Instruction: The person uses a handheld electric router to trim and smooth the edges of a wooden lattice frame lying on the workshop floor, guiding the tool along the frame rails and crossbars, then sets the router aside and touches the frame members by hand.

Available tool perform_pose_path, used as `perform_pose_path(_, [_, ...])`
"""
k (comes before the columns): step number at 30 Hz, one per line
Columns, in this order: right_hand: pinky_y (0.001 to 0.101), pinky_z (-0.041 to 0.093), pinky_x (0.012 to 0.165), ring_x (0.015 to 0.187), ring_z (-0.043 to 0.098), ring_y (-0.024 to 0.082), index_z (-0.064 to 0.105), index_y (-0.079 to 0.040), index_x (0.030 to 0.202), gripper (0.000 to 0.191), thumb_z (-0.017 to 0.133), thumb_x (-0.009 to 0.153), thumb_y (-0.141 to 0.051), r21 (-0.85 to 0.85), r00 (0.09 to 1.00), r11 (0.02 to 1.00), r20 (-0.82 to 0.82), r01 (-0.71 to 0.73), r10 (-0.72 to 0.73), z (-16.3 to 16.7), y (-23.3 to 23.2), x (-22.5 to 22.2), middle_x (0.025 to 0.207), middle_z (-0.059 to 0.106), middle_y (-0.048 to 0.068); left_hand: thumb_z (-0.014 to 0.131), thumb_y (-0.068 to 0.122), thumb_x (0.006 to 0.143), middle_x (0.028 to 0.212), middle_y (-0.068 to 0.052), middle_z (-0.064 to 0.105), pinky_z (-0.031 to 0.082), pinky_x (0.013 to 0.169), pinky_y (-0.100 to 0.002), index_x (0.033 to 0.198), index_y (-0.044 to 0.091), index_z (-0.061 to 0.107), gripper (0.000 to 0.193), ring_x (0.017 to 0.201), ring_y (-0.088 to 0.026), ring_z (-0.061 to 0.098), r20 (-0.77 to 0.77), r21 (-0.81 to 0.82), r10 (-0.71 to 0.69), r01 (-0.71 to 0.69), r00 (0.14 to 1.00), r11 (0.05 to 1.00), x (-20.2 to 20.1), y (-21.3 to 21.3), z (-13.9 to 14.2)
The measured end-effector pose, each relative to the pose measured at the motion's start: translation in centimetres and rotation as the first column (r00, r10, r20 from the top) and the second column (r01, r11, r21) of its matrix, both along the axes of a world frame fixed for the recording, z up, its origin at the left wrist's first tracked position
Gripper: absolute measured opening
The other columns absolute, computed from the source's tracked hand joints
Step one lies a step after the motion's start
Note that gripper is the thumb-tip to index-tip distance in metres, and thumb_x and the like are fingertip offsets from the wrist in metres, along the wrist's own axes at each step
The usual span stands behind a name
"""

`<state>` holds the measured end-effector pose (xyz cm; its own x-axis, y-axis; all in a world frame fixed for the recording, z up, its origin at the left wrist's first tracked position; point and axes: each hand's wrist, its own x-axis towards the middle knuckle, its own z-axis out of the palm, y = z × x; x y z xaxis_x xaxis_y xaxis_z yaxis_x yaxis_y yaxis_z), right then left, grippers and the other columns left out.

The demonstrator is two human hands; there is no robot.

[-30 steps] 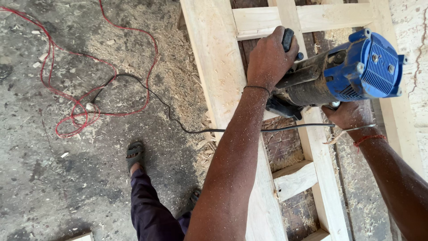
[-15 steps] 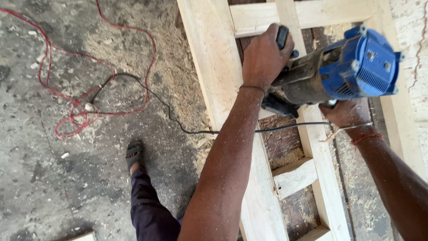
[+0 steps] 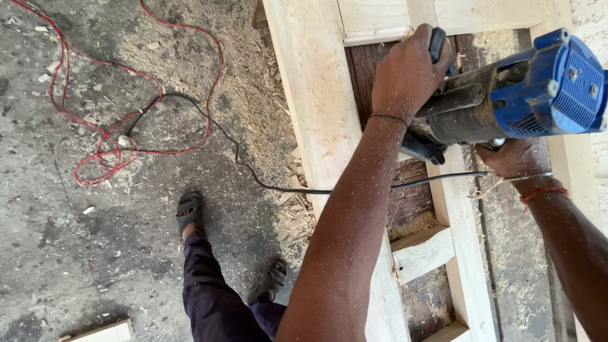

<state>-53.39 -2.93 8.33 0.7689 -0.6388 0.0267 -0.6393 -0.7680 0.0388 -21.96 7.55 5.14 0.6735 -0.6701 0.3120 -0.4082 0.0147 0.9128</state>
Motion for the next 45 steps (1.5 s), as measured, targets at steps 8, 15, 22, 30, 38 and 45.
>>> perform_pose_path(8, [0.0531, 0.054, 0.100, 0.119, 0.063, 0.043, 0.056, 0.002, 0.141, 0.067, 0.082, 0.086, -0.027, -0.033, 0.996, 0.997, 0.053, -0.063, 0.065, 0.3, -0.4, -0.7, 0.125, 0.062, 0.029, 0.052, 0.043, 0.102, 0.078, -0.008, 0.071, 0.063, 0.053, -0.030, 0.114, 0.007, 0.060, 0.039, 0.063, -0.013, 0.072, -0.015, 0.015, -0.021, 0.021, 1.000, 1.000, -0.6, -0.7, 0.7])
perform_pose_path(15, [0.0546, 0.054, 0.103, 0.114, 0.063, 0.043, 0.056, 0.004, 0.137, 0.066, 0.083, 0.083, -0.023, -0.092, 0.994, 0.991, 0.027, -0.100, 0.103, 0.6, -0.8, -1.3, 0.123, 0.063, 0.028, 0.053, 0.045, 0.100, 0.082, -0.009, 0.073, 0.065, 0.056, -0.032, 0.112, 0.007, 0.061, 0.040, 0.065, -0.015, 0.076, -0.042, -0.028, -0.043, 0.042, 0.998, 0.999, -0.5, -0.3, 1.8])
perform_pose_path(22, [0.0523, 0.052, 0.101, 0.116, 0.059, 0.041, 0.046, 0.006, 0.142, 0.073, 0.085, 0.085, -0.018, -0.153, 0.962, 0.955, 0.060, -0.254, 0.266, 0.1, -2.1, -2.3, 0.128, 0.057, 0.028, 0.055, 0.045, 0.099, 0.085, -0.010, 0.075, 0.065, 0.059, -0.036, 0.114, 0.008, 0.062, 0.040, 0.068, -0.019, 0.077, -0.033, -0.055, 0.027, -0.029, 0.999, 0.998, -0.8, 0.2, 2.8])
perform_pose_path(30, [0.0524, 0.054, 0.102, 0.122, 0.062, 0.041, 0.050, 0.004, 0.143, 0.074, 0.088, 0.083, -0.017, -0.076, 0.989, 0.988, 0.051, -0.138, 0.142, -0.2, -2.7, -3.1, 0.132, 0.060, 0.028, 0.054, 0.046, 0.099, 0.090, -0.011, 0.075, 0.066, 0.060, -0.034, 0.124, 0.007, 0.058, 0.046, 0.071, -0.018, 0.077, -0.018, -0.092, 0.031, -0.032, 0.999, 0.995, -1.5, -0.8, 1.7])
perform_pose_path(38, [0.0507, 0.056, 0.103, 0.119, 0.063, 0.040, 0.053, 0.004, 0.137, 0.070, 0.087, 0.079, -0.016, -0.047, 0.995, 0.995, 0.014, -0.093, 0.094, 0.8, -1.1, -1.3, 0.126, 0.063, 0.027, 0.054, 0.047, 0.100, 0.086, -0.009, 0.075, 0.066, 0.061, -0.035, 0.118, 0.010, 0.060, 0.043, 0.070, -0.017, 0.077, -0.048, -0.042, -0.031, 0.029, 0.998, 0.999, -1.1, -1.8, 0.9])
perform_pose_path(45, [0.0479, 0.057, 0.102, 0.115, 0.066, 0.036, 0.056, 0.000, 0.135, 0.062, 0.084, 0.084, -0.022, 0.031, 0.998, 0.998, -0.029, 0.049, -0.048, 0.5, -0.3, -0.9, 0.122, 0.066, 0.025, 0.055, 0.046, 0.101, 0.083, -0.006, 0.072, 0.066, 0.059, -0.032, 0.115, 0.011, 0.061, 0.039, 0.066, -0.012, 0.075, -0.060, -0.024, -0.080, 0.079, 0.995, 0.997, -0.2, -1.5, 0.1])
